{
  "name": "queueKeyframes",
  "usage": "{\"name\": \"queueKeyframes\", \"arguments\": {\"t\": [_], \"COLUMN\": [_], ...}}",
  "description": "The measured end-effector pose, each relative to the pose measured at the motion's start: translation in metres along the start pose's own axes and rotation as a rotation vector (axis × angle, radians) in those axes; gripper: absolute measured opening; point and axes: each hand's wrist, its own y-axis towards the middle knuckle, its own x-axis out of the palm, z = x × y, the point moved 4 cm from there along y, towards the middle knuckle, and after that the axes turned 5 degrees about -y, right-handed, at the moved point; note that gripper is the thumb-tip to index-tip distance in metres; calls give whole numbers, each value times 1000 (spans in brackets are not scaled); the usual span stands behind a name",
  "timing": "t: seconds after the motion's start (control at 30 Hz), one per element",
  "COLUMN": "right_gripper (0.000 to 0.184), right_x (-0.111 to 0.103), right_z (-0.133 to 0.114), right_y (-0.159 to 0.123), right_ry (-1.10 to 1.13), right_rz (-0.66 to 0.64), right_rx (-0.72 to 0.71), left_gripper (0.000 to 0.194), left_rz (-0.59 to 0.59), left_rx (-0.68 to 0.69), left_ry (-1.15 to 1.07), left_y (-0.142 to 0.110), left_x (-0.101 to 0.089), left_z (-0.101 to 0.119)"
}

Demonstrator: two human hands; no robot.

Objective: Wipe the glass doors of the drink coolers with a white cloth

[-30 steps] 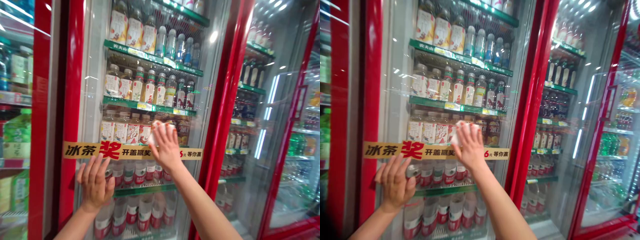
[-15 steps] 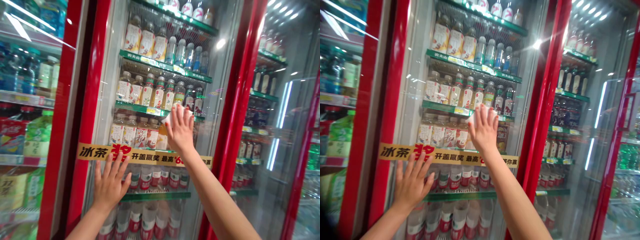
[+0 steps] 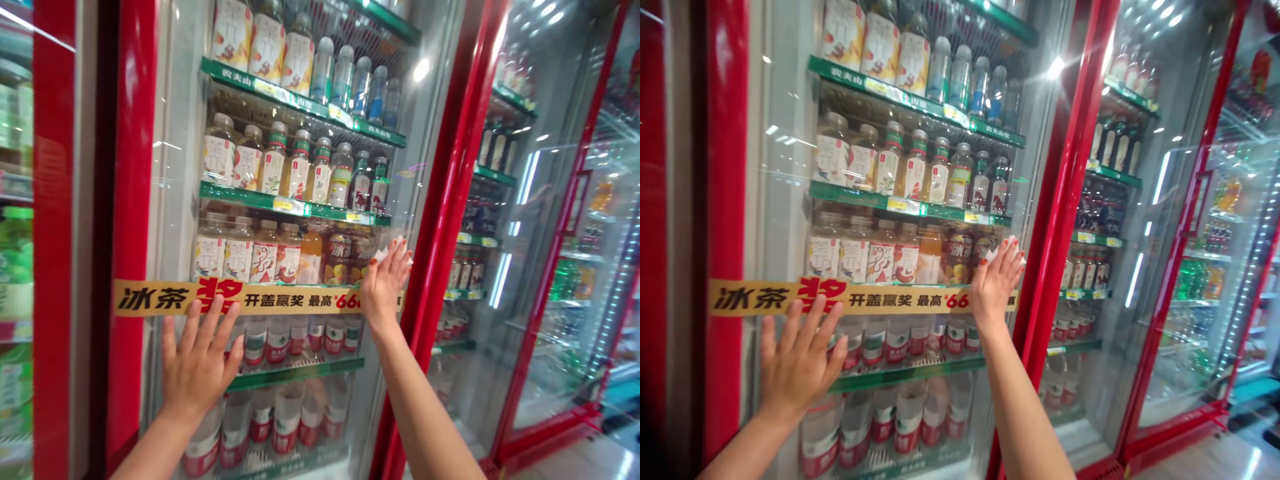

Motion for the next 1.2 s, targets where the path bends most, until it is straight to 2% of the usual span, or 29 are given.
{"name": "queueKeyframes", "arguments": {"t": [0.03, 0.07, 0.17, 0.2, 0.23, 0.27, 0.37, 0.4, 0.43, 0.47, 0.5, 0.57, 0.6, 0.63, 0.67, 0.77, 0.83, 0.9, 0.97, 1.0, 1.03, 1.1, 1.2], "right_gripper": [76, 78, 80, 79, 78, 77, 75, 75, 75, 76, 77, 75, 73, 71, 71, 77, 77, 77, 78, 79, 79, 80, 88], "right_x": [2, 4, 11, 12, 12, 12, 10, 11, 13, 15, 18, 23, 24, 25, 26, 33, 39, 44, 45, 43, 40, 32, 25], "right_z": [-3, -13, -48, -48, -39, -23, 36, 47, 50, 46, 38, 18, 16, 23, 36, 92, 111, 105, 82, 68, 55, 35, 28], "right_y": [-19, -42, -104, -113, -113, -106, -88, -96, -111, -132, -155, -201, -217, -225, -224, -208, -225, -265, -305, -317, -320, -293, -199], "right_ry": [5, 10, 48, 51, 43, 26, -11, -9, -3, 8, 23, 86, 108, 109, 88, -23, -36, -27, -36, -42, -45, -32, -15], "right_rz": [-2, -17, -153, -181, -183, -157, -7, 24, 27, -3, -58, -205, -255, -273, -258, -137, -108, -138, -180, -197, -213, -240, -212], "right_rx": [-26, -130, -720, -829, -835, -738, -183, -56, -2, -34, -145, -550, -701, -759, -714, -243, -15, 58, 31, 1, -37, -142, -286], "left_gripper": [85, 86, 85, 84, 83, 83, 84, 85, 86, 85, 84, 81, 80, 80, 80, 80, 81, 81, 82, 82, 81, 81, 81], "left_rz": [-4, -4, 2, 7, 11, 13, 9, 7, 5, 5, 5, 3, -1, -12, -20, -28, -26, -25, -25, -27, -30, -42, -46], "left_rx": [-3, -1, 27, 35, 40, 40, 26, 21, 18, 18, 19, 24, 22, 15, 9, 19, 29, 24, 22, 23, 25, 24, 30], "left_ry": [1, 1, -6, -6, -3, 2, 7, 4, -2, -10, -18, -34, -42, -47, -51, -57, -50, -41, -43, -46, -51, -52, -29], "left_y": [-1, -1, -2, -2, -2, -3, -7, -8, -10, -11, -12, -13, -13, -13, -14, -14, -15, -15, -15, -16, -16, -16, -14], "left_x": [0, 0, 0, 0, 0, 1, 3, 3, 4, 4, 4, 4, 4, 4, 4, 4, 4, 4, 4, 4, 3, 3, 2], "left_z": [-1, -1, -2, -2, -3, -4, -6, -7, -9, -10, -11, -12, -13, -14, -14, -13, -12, -13, -14, -14, -15, -17, -16]}}
